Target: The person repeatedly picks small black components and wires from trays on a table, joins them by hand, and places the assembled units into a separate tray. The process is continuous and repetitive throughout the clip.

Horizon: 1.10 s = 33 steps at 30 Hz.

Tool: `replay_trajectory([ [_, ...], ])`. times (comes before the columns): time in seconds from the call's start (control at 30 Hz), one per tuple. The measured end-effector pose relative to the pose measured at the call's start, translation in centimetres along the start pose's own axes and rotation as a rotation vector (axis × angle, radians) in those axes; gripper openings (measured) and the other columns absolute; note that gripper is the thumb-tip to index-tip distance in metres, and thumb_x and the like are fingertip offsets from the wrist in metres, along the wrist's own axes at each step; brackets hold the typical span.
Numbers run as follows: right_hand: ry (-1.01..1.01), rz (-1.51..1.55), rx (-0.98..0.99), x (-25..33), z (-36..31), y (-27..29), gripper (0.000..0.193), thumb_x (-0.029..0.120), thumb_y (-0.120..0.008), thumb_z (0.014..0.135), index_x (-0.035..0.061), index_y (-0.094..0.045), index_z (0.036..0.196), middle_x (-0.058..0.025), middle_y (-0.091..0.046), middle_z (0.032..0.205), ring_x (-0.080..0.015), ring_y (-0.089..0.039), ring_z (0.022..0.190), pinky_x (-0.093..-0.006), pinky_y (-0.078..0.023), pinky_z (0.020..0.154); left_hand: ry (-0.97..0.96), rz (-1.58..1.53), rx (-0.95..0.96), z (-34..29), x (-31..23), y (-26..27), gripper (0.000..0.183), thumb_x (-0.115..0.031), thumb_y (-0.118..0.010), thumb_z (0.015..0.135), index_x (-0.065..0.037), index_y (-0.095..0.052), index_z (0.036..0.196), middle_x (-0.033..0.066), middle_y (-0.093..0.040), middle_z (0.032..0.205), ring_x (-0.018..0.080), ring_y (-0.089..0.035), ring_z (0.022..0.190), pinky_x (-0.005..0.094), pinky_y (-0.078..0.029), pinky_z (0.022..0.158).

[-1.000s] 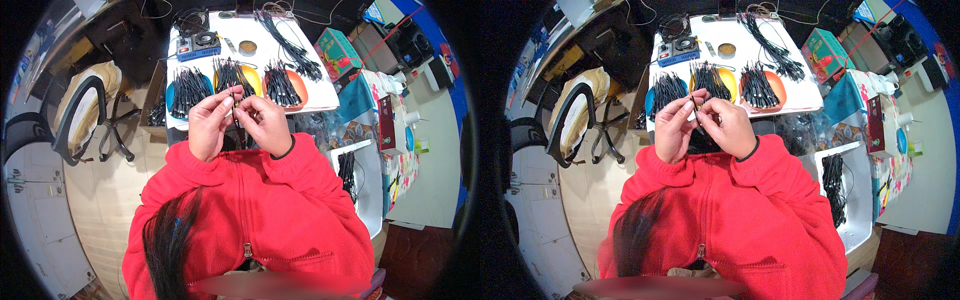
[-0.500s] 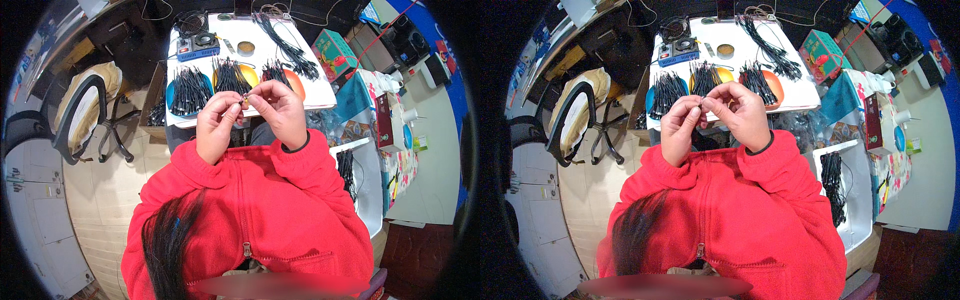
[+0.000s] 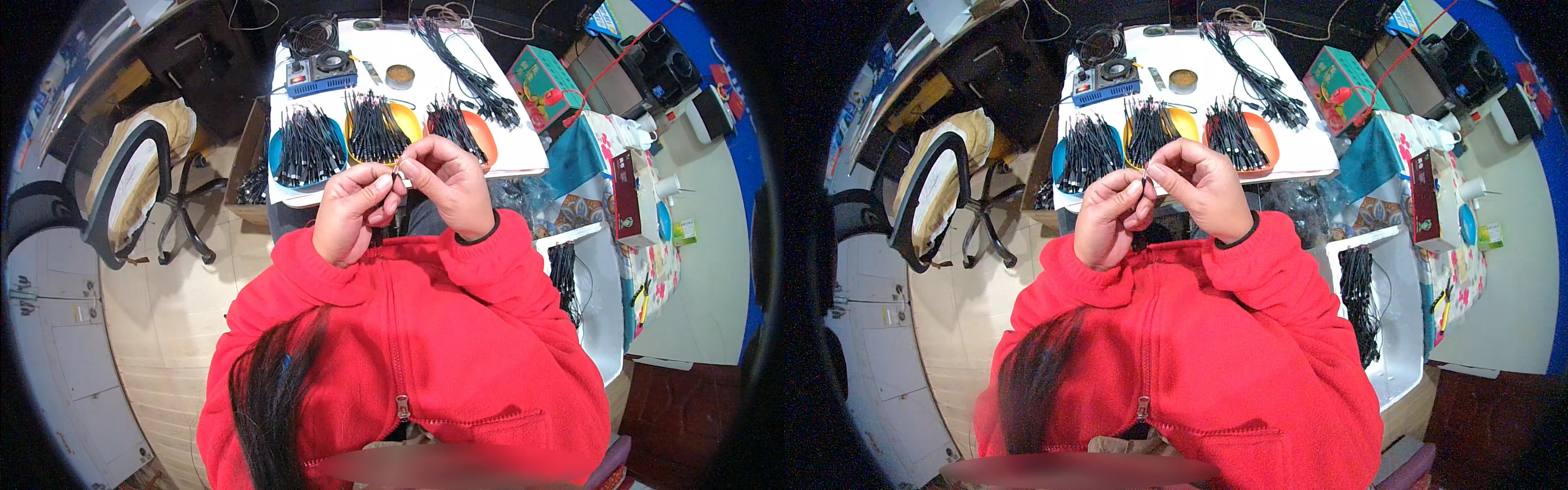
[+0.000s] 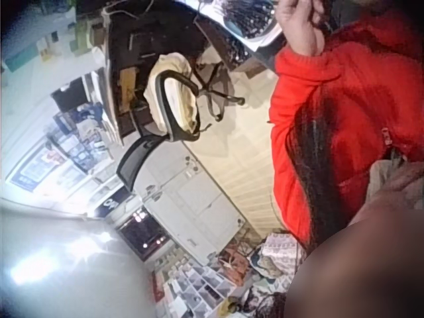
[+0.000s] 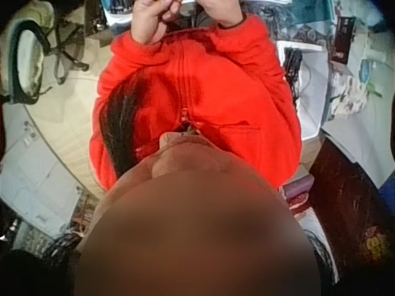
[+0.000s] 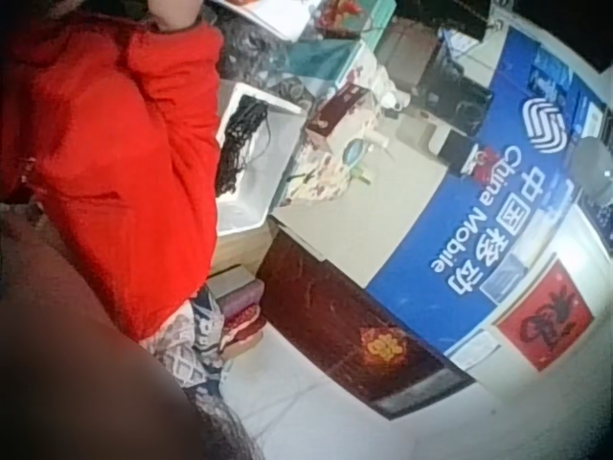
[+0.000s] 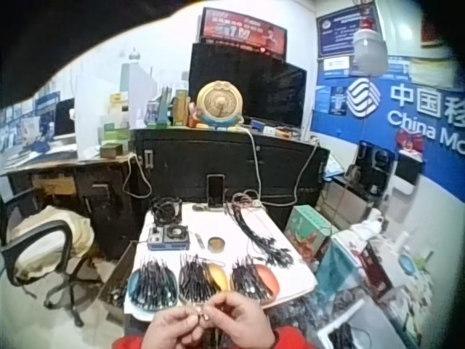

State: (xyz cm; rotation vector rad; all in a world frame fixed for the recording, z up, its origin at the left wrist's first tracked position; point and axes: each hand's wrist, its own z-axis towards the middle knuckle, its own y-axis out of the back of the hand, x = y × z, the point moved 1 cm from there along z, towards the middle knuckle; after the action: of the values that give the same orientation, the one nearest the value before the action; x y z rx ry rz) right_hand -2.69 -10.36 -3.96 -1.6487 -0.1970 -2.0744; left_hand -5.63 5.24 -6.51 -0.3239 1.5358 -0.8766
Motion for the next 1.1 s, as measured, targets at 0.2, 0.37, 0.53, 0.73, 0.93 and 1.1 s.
replay_trajectory([
  [0.2, 0.014, -0.023, -0.021, -0.4, -0.1, 0.1, 0.012, 0.009, -0.061, 0.092, -0.0002, -0.058, 0.098, -0.0026, -0.061, 0.086, -0.0083, -0.059, 0.075, -0.0221, -0.049, 0.07, -0.03, 0.013, 0.002, -0.2, 0.1, 0.2, 0.016, -0.012, -0.054, 0.094, 0.001, -0.063, 0.091, 0.0018, -0.056, 0.068, 0.0043, -0.038, 0.052, 0.0176, -0.03, 0.048],
  [0.37, -0.244, 0.5, 0.089, -1.5, 0.0, 0.1, 0.015, 0.016, -0.055, 0.095, 0.0023, -0.055, 0.099, -0.0038, -0.059, 0.078, -0.0155, -0.061, 0.069, -0.0239, -0.047, 0.064, -0.148, 0.081, 0.013, 0.2, 0.8, 0.6, 0.013, -0.007, -0.056, 0.093, 0.002, -0.064, 0.099, 0.0043, -0.06, 0.072, 0.0047, -0.042, 0.054, 0.0171, -0.032, 0.049],
  [0.53, -0.31, 0.544, 0.132, -1.9, 0.2, 1.1, 0.014, 0.017, -0.056, 0.094, 0.0035, -0.055, 0.097, -0.0048, -0.06, 0.081, -0.0163, -0.062, 0.069, -0.0237, -0.045, 0.062, -0.185, 0.28, 0.044, 0.4, 0.7, 1.4, 0.016, -0.002, -0.057, 0.091, 0.003, -0.065, 0.105, 0.0085, -0.065, 0.08, 0.0051, -0.049, 0.06, 0.0173, -0.036, 0.051],
  [0.73, -0.337, 0.554, 0.103, -2.8, 0.5, 1.6, 0.013, 0.017, -0.058, 0.094, 0.0054, -0.056, 0.098, -0.0031, -0.06, 0.083, -0.0117, -0.059, 0.068, -0.0194, -0.041, 0.059, -0.14, 0.32, 0.033, 1.2, 0.6, 2.0, 0.015, -0.002, -0.057, 0.092, 0.004, -0.063, 0.104, 0.0104, -0.065, 0.079, 0.0055, -0.049, 0.058, 0.0171, -0.036, 0.051],
  [0.93, -0.24, 0.317, 0.078, -3.0, 0.6, 1.9, 0.013, 0.017, -0.056, 0.095, 0.0046, -0.055, 0.097, -0.0019, -0.06, 0.081, -0.0071, -0.054, 0.066, -0.0186, -0.037, 0.057, -0.117, 0.191, -0.017, 1.5, 1.2, 2.2, 0.009, -0.001, -0.054, 0.093, 0.005, -0.06, 0.097, 0.0132, -0.064, 0.077, 0.0056, -0.045, 0.054, 0.0176, -0.034, 0.049],
  [1.1, -0.356, 0.428, 0.085, -3.5, 0.6, 1.7, 0.013, 0.017, -0.053, 0.096, 0.0038, -0.054, 0.096, -0.0037, -0.061, 0.08, -0.0087, -0.059, 0.07, -0.0189, -0.037, 0.056, -0.081, 0.066, -0.012, 1.9, 1.8, 2.8, 0.011, -0.002, -0.053, 0.093, 0.005, -0.06, 0.098, 0.0134, -0.063, 0.074, 0.0063, -0.042, 0.051, 0.0183, -0.033, 0.048],
])
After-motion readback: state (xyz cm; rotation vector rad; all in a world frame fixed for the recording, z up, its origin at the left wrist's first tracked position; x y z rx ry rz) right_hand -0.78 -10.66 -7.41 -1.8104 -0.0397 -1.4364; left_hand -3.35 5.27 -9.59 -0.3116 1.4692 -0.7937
